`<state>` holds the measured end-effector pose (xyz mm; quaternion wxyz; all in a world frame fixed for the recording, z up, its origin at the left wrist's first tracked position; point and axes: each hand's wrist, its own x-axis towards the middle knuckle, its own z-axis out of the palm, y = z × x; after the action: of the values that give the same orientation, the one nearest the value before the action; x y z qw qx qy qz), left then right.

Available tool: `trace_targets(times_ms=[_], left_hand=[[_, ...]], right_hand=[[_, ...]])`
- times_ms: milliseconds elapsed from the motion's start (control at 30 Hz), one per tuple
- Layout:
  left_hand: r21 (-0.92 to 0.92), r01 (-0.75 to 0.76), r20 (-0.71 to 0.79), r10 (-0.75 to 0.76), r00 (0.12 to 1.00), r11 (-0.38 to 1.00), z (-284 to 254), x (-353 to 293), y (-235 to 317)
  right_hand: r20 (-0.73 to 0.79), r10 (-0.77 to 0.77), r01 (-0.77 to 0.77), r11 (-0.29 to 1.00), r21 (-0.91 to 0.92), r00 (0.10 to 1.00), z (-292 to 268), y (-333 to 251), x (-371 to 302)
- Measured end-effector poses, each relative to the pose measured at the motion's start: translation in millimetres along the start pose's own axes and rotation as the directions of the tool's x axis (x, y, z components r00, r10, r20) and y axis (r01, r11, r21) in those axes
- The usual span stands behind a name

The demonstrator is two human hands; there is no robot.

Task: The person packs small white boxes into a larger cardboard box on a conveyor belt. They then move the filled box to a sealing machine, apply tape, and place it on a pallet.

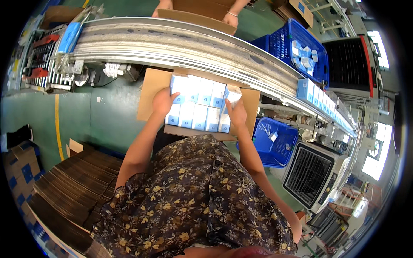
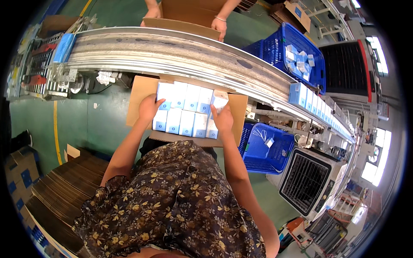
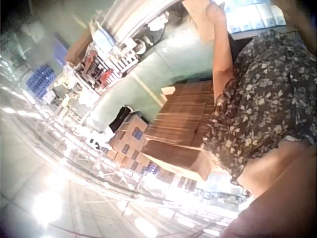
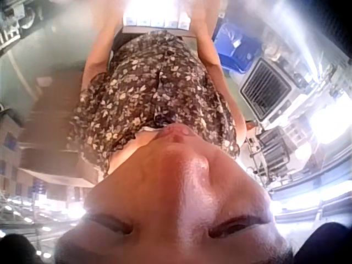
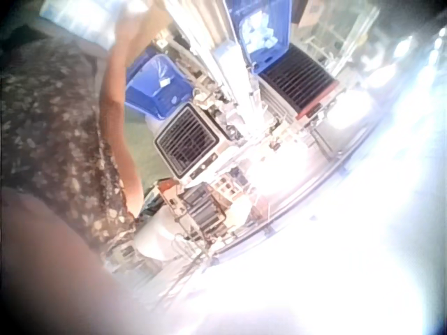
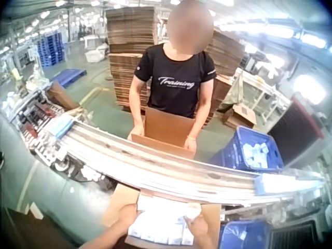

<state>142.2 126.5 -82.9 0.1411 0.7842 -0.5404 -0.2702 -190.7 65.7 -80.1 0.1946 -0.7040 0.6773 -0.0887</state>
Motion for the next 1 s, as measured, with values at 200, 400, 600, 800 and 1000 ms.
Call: trace_targets(times_ms=[200,400,600,800,1000], left_hand=[[0.099,0.076,0.056,-0.082,0.995,0.992,17,37,-13],[0.133,0.099,-0.011,-0.098,0.995,0.986,15,48,-30],[-0.037,0.314,-0.056,-0.316,0.947,0.949,-30,-17,-102],[-0.149,-0.159,0.209,0.188,0.960,0.976,-41,-75,19],[0.106,-0.252,0.645,0.127,0.753,0.962,10,2,85]], right_hand=[[0.350,0.275,-0.094,0.885,-0.455,0.896,32,-8,67],[0.284,0.048,0.134,0.799,-0.586,0.958,14,29,58],[-0.274,0.171,-0.268,0.889,-0.370,0.946,-40,59,-57],[0.382,-0.287,0.288,0.956,0.055,0.878,-76,-17,-108],[0.678,-0.320,0.456,0.889,-0.025,0.661,-53,1,-24]])
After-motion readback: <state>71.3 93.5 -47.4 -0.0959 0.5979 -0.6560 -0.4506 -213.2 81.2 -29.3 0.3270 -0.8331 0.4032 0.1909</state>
